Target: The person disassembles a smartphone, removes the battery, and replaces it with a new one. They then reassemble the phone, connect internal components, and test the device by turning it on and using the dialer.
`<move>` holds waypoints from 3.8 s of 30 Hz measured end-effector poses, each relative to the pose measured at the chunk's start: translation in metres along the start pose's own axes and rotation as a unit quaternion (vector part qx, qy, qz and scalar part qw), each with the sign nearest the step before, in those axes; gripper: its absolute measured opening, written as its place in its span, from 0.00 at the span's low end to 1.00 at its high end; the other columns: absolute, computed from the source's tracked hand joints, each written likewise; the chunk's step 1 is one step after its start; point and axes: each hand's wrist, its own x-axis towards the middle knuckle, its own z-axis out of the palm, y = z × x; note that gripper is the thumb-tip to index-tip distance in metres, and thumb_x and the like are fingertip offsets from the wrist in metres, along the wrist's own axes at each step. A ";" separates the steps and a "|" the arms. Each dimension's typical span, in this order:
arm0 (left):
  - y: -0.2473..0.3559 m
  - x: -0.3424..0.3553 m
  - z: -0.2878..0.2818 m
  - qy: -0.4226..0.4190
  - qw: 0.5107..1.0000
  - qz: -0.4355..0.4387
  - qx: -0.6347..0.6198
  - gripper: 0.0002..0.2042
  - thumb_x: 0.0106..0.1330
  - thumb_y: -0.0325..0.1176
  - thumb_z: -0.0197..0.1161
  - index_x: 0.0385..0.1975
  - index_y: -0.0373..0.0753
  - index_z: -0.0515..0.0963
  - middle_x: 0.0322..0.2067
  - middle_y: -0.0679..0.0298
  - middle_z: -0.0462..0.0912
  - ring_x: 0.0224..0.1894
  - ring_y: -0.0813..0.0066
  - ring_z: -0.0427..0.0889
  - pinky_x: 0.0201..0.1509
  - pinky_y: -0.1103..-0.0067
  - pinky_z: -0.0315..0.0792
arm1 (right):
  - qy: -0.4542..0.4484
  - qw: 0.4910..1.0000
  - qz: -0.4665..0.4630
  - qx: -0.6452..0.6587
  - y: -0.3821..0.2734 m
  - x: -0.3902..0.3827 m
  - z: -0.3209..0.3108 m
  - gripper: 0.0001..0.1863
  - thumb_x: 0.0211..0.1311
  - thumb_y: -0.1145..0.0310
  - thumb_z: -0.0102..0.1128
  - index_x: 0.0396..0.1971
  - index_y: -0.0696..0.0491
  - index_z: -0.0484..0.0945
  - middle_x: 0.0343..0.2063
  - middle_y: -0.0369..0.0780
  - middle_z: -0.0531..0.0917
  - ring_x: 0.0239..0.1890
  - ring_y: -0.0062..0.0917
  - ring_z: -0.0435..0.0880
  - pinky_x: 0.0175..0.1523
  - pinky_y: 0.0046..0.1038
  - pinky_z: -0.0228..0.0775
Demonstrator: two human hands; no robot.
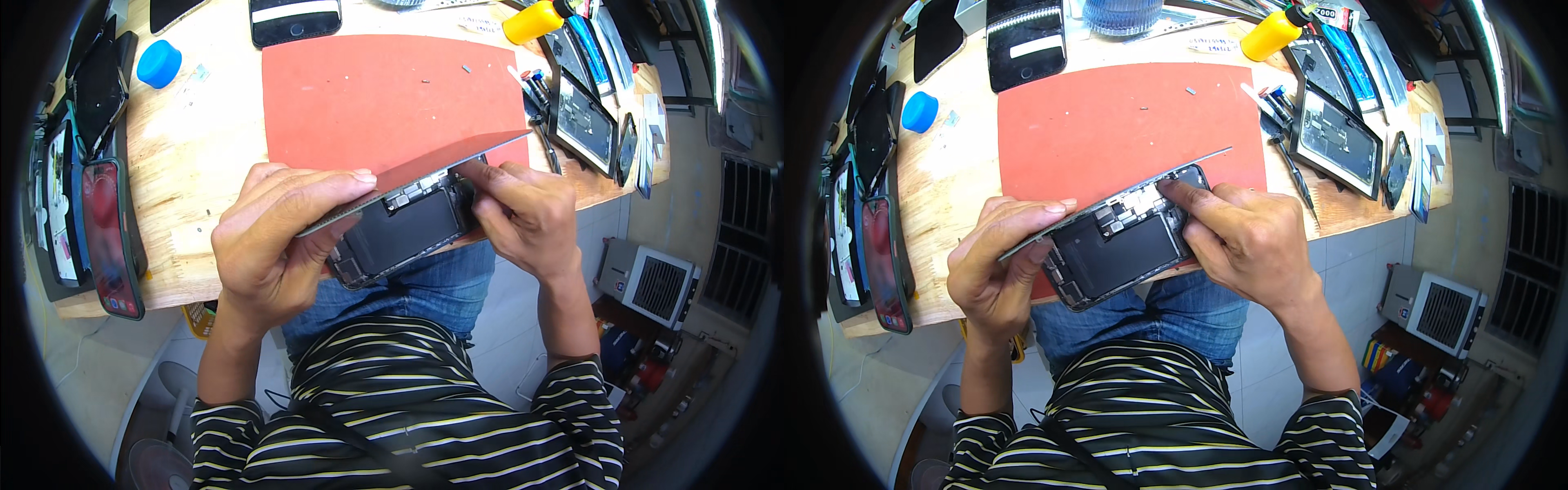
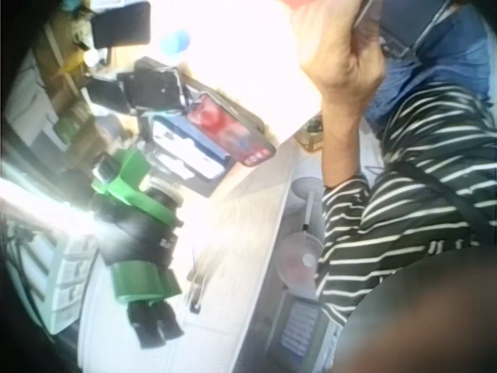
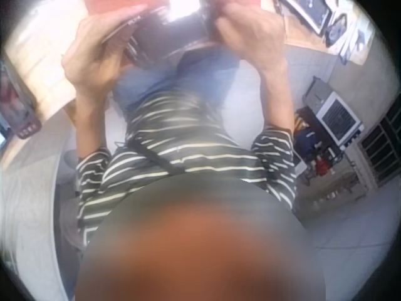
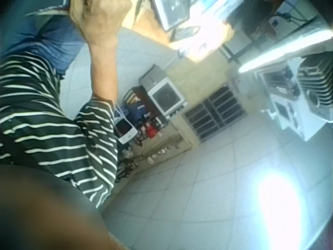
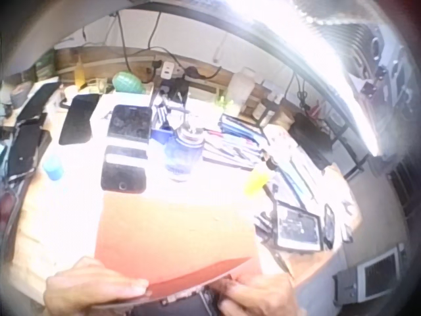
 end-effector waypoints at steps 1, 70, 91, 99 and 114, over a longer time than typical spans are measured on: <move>0.000 0.000 0.000 0.002 1.000 -0.001 -0.003 0.11 0.62 0.26 0.72 0.45 0.35 0.86 0.39 0.58 0.91 0.38 0.66 0.89 0.45 0.76 0.72 | -0.004 1.000 0.004 0.006 0.000 0.000 0.000 0.19 0.51 0.82 0.59 0.43 0.60 0.89 0.17 0.40 0.74 0.17 0.27 0.76 0.26 0.29 0.67; 0.000 0.000 0.001 0.001 1.000 -0.015 0.006 0.12 0.61 0.27 0.73 0.45 0.37 0.86 0.37 0.62 0.91 0.38 0.68 0.88 0.45 0.75 0.71 | -0.146 0.962 -0.051 -0.225 -0.042 0.021 -0.010 0.13 0.52 0.71 0.71 0.38 0.58 0.85 0.19 0.40 0.78 0.21 0.35 0.81 0.27 0.35 0.71; 0.003 -0.002 0.002 0.018 1.000 -0.014 0.009 0.15 0.59 0.23 0.72 0.47 0.37 0.86 0.35 0.61 0.90 0.37 0.66 0.87 0.45 0.75 0.71 | -0.001 0.999 -0.047 0.026 -0.051 -0.008 0.022 0.26 0.48 0.81 0.63 0.52 0.59 0.86 0.13 0.36 0.71 0.13 0.25 0.70 0.23 0.30 0.64; 0.003 0.000 0.001 0.003 1.000 -0.010 0.011 0.14 0.59 0.22 0.72 0.46 0.36 0.86 0.37 0.60 0.90 0.37 0.66 0.88 0.45 0.75 0.72 | -0.024 0.998 -0.051 -0.017 -0.052 -0.004 0.021 0.25 0.49 0.77 0.67 0.52 0.58 0.86 0.13 0.35 0.71 0.15 0.26 0.73 0.23 0.31 0.65; 0.003 -0.002 0.000 0.001 1.000 -0.018 0.008 0.14 0.60 0.22 0.72 0.46 0.36 0.86 0.38 0.59 0.90 0.39 0.66 0.88 0.47 0.75 0.72 | 0.030 0.998 -0.045 0.036 -0.040 -0.006 0.023 0.20 0.49 0.79 0.63 0.45 0.58 0.89 0.13 0.37 0.72 0.13 0.26 0.73 0.23 0.30 0.66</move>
